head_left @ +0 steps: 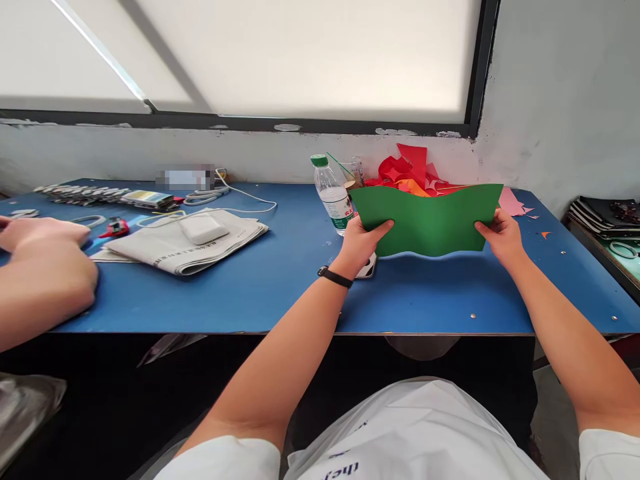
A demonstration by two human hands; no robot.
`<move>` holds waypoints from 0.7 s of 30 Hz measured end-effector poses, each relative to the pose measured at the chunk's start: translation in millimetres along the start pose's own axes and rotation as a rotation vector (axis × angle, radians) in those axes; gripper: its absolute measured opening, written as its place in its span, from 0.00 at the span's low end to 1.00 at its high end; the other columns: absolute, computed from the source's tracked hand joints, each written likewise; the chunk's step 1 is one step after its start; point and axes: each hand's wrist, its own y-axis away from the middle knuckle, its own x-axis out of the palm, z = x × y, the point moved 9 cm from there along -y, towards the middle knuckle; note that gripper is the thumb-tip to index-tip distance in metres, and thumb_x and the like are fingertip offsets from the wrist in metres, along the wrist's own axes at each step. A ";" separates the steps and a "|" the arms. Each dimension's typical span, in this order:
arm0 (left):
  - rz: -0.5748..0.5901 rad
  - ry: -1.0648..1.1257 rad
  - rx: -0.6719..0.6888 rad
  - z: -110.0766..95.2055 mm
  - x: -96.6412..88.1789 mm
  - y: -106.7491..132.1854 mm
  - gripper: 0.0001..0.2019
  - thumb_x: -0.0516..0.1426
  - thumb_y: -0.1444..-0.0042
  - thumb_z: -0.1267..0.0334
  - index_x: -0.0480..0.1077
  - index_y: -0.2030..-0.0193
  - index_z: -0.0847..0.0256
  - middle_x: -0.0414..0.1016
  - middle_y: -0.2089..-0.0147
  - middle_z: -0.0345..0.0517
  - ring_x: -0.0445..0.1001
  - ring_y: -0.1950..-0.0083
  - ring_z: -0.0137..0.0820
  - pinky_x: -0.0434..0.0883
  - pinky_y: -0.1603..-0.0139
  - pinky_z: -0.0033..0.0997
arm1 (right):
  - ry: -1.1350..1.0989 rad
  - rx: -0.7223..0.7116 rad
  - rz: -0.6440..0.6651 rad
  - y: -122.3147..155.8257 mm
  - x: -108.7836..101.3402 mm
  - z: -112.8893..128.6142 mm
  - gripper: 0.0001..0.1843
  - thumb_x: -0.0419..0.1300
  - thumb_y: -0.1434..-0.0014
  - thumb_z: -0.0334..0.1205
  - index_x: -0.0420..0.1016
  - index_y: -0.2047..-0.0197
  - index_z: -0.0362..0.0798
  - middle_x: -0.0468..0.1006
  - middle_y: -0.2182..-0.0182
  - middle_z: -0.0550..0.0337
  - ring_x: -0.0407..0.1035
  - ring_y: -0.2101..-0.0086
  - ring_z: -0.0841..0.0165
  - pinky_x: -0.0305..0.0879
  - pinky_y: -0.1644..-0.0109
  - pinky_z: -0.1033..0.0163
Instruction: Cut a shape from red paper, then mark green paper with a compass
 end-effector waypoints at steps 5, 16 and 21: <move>0.085 0.006 -0.092 11.9 8.9 -0.8 0.36 0.79 0.55 0.44 0.83 0.42 0.61 0.86 0.36 0.58 0.84 0.37 0.54 0.82 0.33 0.54 | 0.039 0.075 0.029 0.1 2.2 -9.0 0.31 0.76 0.50 0.63 0.81 0.50 0.52 0.89 0.50 0.51 0.82 0.47 0.51 0.79 0.39 0.42; -0.051 -0.416 -0.097 7.8 -21.7 -9.2 0.17 0.74 0.52 0.49 0.78 0.72 0.57 0.77 0.75 0.44 0.78 0.65 0.42 0.77 0.56 0.43 | 0.410 0.383 0.105 1.9 -28.1 -43.1 0.30 0.76 0.45 0.49 0.73 0.43 0.52 0.85 0.68 0.59 0.82 0.65 0.55 0.79 0.61 0.52; -0.473 -0.622 0.094 -26.8 -70.2 -12.1 0.09 0.66 0.40 0.57 0.72 0.66 0.56 0.75 0.63 0.46 0.76 0.53 0.44 0.72 0.41 0.46 | 0.617 0.460 0.191 7.5 -28.4 -57.9 0.28 0.77 0.44 0.45 0.73 0.45 0.51 0.83 0.71 0.62 0.78 0.69 0.58 0.74 0.63 0.56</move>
